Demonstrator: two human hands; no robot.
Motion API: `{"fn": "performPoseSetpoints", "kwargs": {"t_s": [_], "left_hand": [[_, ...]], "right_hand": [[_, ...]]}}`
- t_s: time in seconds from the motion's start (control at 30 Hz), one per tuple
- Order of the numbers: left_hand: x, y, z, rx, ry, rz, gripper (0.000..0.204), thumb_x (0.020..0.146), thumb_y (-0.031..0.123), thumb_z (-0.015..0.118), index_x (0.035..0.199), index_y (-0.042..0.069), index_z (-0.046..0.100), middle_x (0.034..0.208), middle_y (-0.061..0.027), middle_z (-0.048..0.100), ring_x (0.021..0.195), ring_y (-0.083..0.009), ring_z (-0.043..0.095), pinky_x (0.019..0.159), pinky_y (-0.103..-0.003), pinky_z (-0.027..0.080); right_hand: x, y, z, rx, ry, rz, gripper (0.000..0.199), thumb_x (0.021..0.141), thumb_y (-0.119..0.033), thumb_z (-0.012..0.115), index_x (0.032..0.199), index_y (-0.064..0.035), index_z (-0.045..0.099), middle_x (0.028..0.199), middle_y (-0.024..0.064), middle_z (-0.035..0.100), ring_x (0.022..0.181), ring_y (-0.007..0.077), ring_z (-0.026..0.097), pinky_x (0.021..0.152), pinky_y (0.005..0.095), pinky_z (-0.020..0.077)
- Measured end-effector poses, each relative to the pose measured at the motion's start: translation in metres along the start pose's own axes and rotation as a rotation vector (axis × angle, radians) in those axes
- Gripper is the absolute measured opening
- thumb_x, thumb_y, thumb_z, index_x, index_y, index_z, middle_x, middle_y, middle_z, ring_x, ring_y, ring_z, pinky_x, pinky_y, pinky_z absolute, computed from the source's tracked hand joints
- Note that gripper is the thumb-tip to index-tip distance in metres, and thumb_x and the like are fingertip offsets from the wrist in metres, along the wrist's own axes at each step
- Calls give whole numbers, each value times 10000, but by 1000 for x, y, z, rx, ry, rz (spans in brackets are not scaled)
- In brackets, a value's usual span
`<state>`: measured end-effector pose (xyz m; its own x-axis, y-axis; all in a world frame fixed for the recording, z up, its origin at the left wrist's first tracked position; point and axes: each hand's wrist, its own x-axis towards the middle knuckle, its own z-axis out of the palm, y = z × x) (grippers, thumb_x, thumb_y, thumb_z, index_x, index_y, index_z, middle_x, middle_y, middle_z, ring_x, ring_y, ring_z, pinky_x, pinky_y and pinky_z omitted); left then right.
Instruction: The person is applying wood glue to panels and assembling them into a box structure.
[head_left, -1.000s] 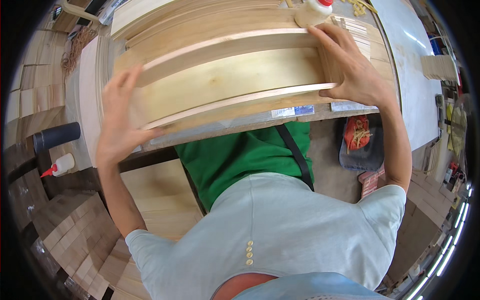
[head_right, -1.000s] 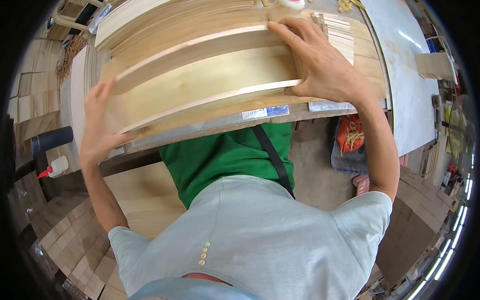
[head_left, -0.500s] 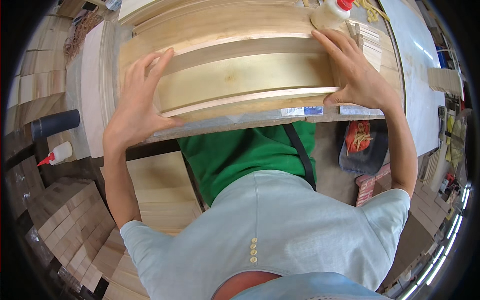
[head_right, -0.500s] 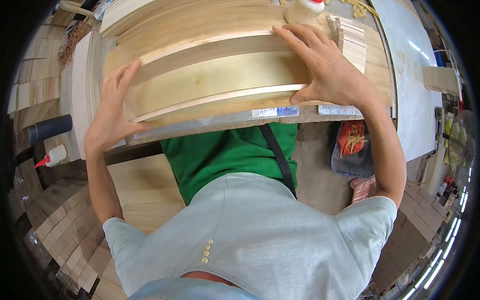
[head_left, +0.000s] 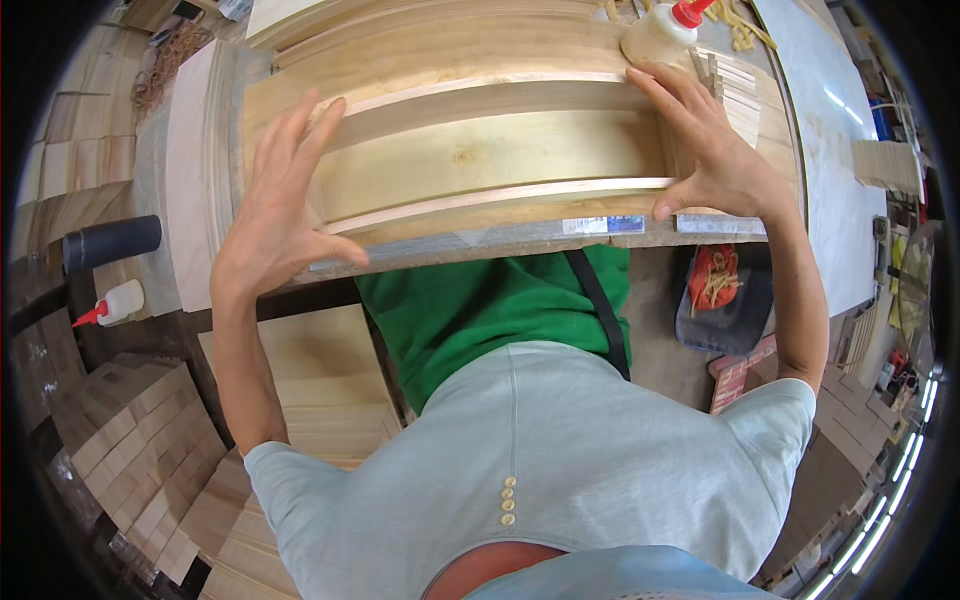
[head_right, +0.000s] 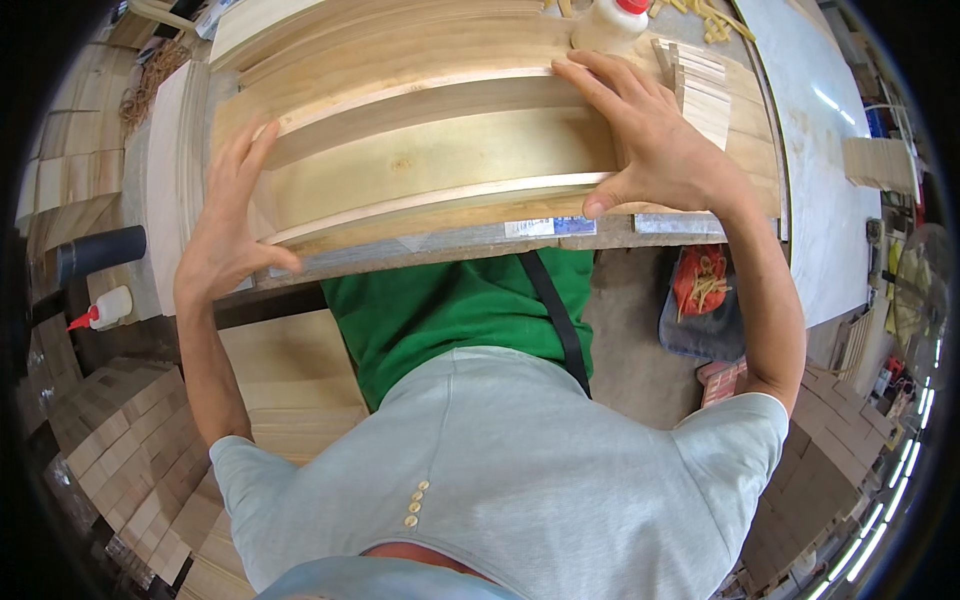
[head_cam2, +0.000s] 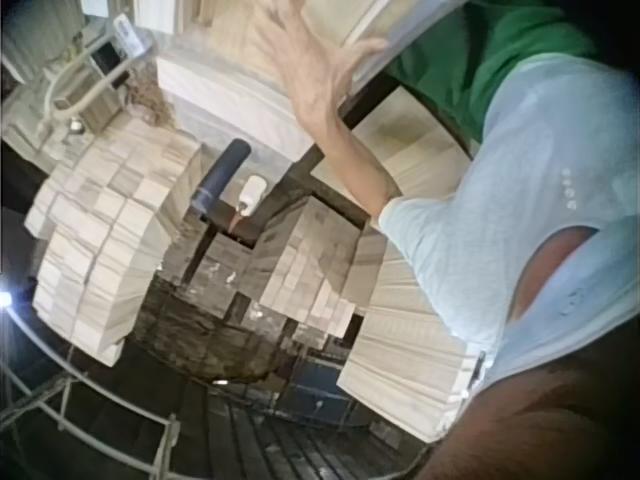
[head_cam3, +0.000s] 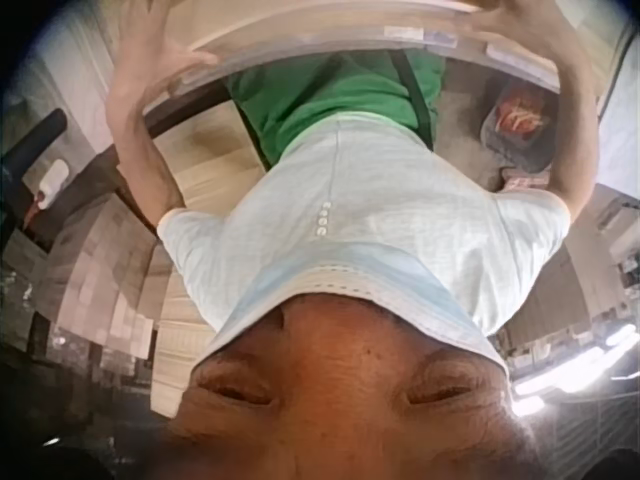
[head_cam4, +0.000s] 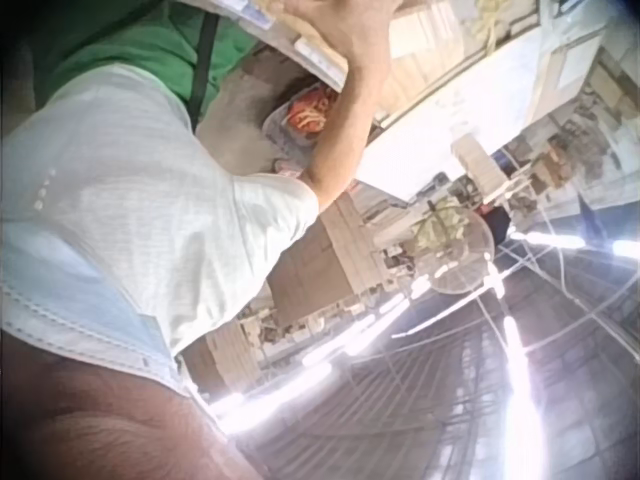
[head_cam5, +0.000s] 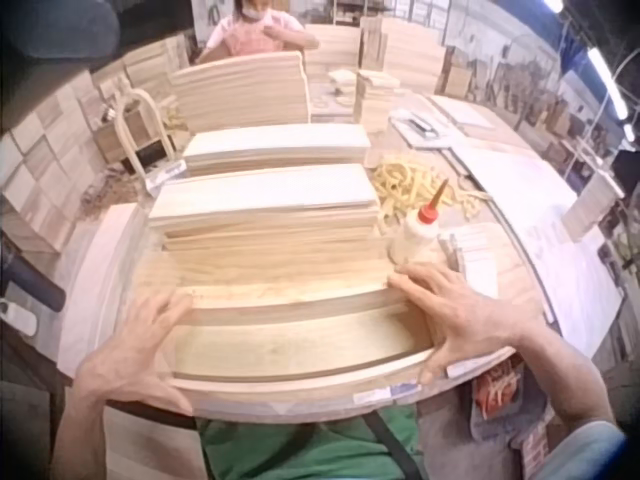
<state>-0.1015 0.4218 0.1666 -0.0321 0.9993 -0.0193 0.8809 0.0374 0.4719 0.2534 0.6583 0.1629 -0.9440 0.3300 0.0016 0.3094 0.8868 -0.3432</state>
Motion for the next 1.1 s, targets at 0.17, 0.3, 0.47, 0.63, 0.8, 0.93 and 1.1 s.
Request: {"fn": "performPoseSetpoints", "kwargs": {"t_s": [0.17, 0.3, 0.47, 0.63, 0.8, 0.93, 1.1], "left_hand": [[-10, -12, 2, -138, 188, 30, 1244, 462, 512, 863, 1507, 134, 303, 1538, -202, 272, 1427, -401, 218, 1169, -491, 209], [-5, 4, 4, 250, 55, 69, 1255, 474, 602, 812, 1497, 79, 309, 1513, -184, 332, 1418, -368, 268, 1152, -475, 208], [18, 19, 10, 210, -29, 83, 1139, 515, 383, 871, 1491, 138, 337, 1430, -157, 397, 1331, -347, 358, 1118, -461, 250], [19, 18, 15, 185, 8, 76, 1083, 520, 234, 846, 1482, 155, 355, 1347, -137, 429, 1259, -324, 399, 1078, -447, 281], [20, 18, 13, 148, -28, 55, 1077, 536, 288, 860, 1480, 161, 358, 1388, -150, 406, 1292, -337, 374, 1094, -456, 265], [5, 14, 11, 270, 125, 83, 966, 681, 372, 818, 1489, 145, 341, 1478, -172, 349, 1364, -353, 319, 1122, -457, 247], [-28, 0, 38, -246, 502, -218, 764, 878, 297, 686, 1490, 53, 301, 1486, -194, 367, 1376, -321, 342, 1135, -410, 261]], "right_hand": [[1, 1, -4, -105, 91, 40, 1107, 611, -613, 778, 1496, -131, 319, 1464, 194, 387, 1388, 384, 309, 1143, 515, 257], [33, -22, 5, -18, 115, -78, 1095, 617, -605, 782, 1486, -116, 331, 1441, 208, 420, 1354, 396, 360, 1135, 499, 273], [72, -45, 18, -3, -46, -161, 1089, 624, -501, 818, 1496, -104, 299, 1390, 223, 446, 1293, 400, 421, 1082, 495, 345], [75, -58, 21, -81, -131, -169, 1115, 597, -443, 836, 1503, -103, 282, 1319, 235, 462, 1219, 395, 456, 1041, 480, 374], [79, -60, 20, -29, -160, -148, 1088, 623, -416, 826, 1504, -92, 277, 1332, 217, 459, 1237, 381, 443, 1055, 476, 355], [76, -47, 10, 134, -89, -135, 975, 718, -464, 777, 1493, -96, 313, 1356, 222, 481, 1273, 380, 441, 1042, 474, 375], [77, -17, 3, 231, -86, 138, 593, 883, -367, 656, 1380, -90, 491, 1221, 188, 624, 1133, 336, 595, 929, 403, 487]]}}
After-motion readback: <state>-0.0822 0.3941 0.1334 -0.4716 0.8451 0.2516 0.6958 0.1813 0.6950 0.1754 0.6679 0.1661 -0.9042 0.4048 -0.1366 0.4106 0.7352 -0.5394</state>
